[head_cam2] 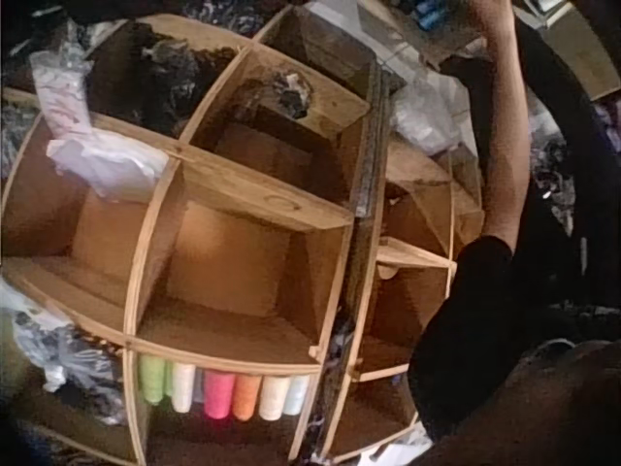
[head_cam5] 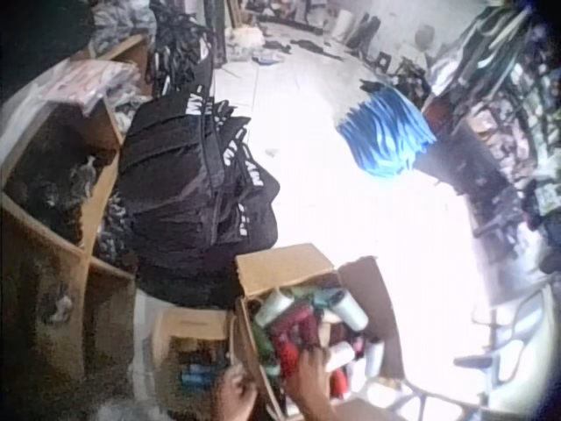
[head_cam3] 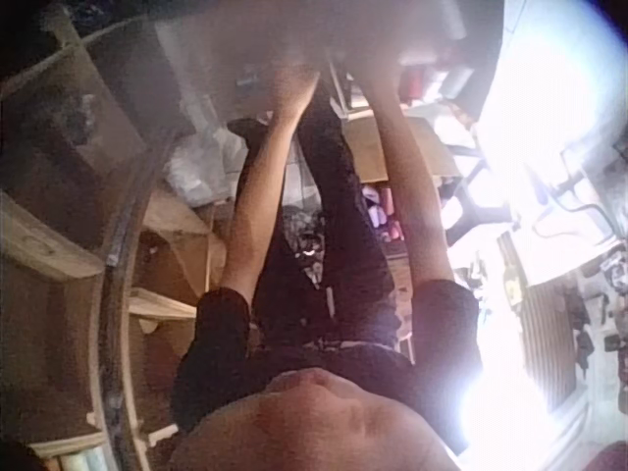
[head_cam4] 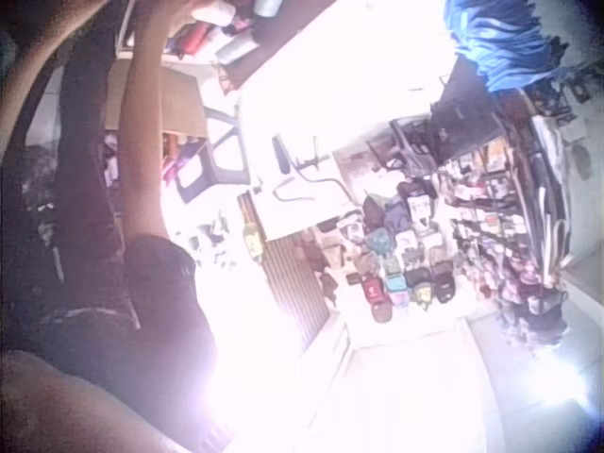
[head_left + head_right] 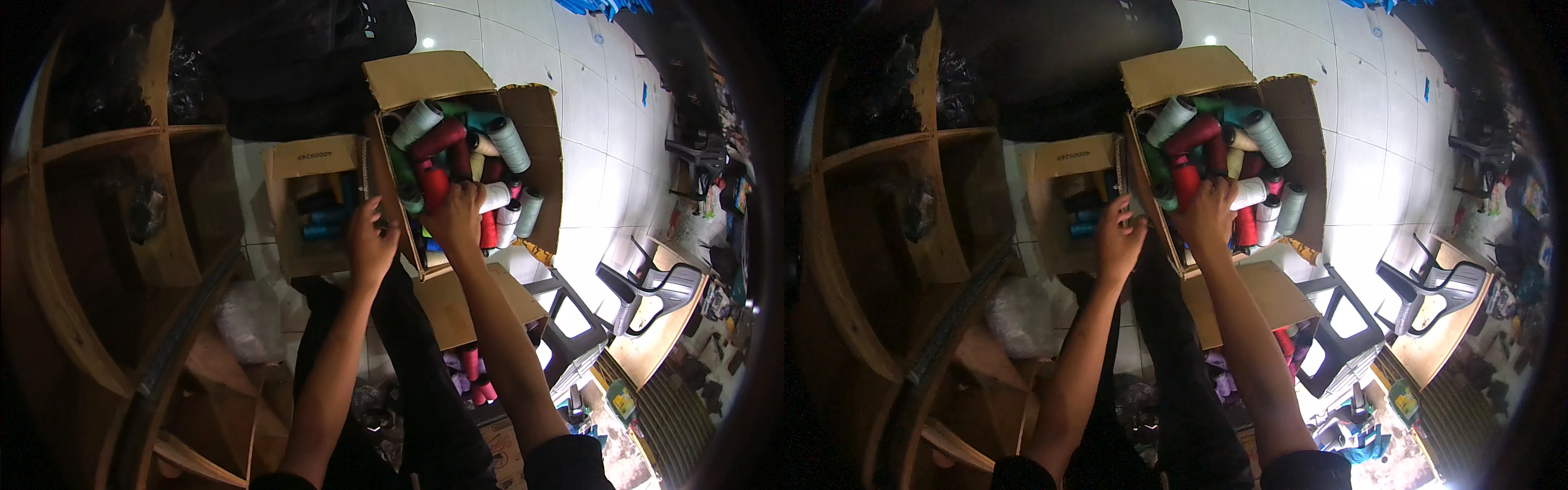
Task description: The person organizes spools of thread by picking them up from a shelf, checking their ends, and placing them into a cardboard box on the floor.
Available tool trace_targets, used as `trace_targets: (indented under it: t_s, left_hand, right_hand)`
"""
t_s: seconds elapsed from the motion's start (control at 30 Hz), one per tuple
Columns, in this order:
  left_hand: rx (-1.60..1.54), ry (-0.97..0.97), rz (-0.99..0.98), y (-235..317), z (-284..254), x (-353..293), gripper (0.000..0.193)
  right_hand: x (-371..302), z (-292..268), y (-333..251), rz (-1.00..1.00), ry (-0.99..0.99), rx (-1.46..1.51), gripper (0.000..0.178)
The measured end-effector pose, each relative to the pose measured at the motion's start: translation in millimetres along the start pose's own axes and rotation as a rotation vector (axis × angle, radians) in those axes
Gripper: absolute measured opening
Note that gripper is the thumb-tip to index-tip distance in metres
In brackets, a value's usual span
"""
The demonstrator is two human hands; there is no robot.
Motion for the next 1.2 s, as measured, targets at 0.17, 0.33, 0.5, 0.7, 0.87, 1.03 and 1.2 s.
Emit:
trace_targets:
  t_s: [0.17, 0.33, 0.5, 0.7, 0.87, 1.03, 1.2]
  left_hand:
    - [0.267, 0.045, 0.275, 14.9, 30.1, 33.8, 0.048]
    - [0.167, 0.04, 0.217, 21.3, 6.1, 22.1, 0.034]
    - [-0.066, 0.231, 0.045, 56.0, -111.2, -46.6, 0.034]
    - [0.428, 0.331, -0.046, -22.0, -171.0, -56.8, 0.036]
    - [0.115, 0.283, -0.244, -97.7, -150.4, -49.3, 0.028]
    - [-0.057, 0.078, -0.248, -97.3, -105.8, -51.4, 0.02]
    - [0.029, -0.042, -0.321, -75.0, -58.1, -53.3, 0.02]
  right_hand:
    - [-31.4, -79.2, -23.0, -0.188, 0.164, 0.075, 0.06]
    - [-75.1, -125.4, -31.5, -0.143, -0.078, 0.449, 0.066]
    - [-106.7, -105.1, -64.8, -0.347, -0.322, 0.74, 0.078]
    - [-107.1, 28.9, -145.8, -0.406, -0.473, 0.948, 0.069]
    - [-81.6, 103.8, -154.1, -0.226, -0.341, 0.916, 0.059]
    - [-72.3, 97.4, -122.5, -0.078, -0.479, 0.87, 0.06]
    - [-58.9, 49.9, -39.0, -0.227, 0.117, 0.182, 0.035]
Point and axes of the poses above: each hand's wrist, its own x-axis towards the middle knuckle, its own z-axis out of the palm, y = z × x, the point moved 6 cm from there along x, towards the middle knuckle, and after that the axes turned 7 degrees about -x, right-handed, at the moved point
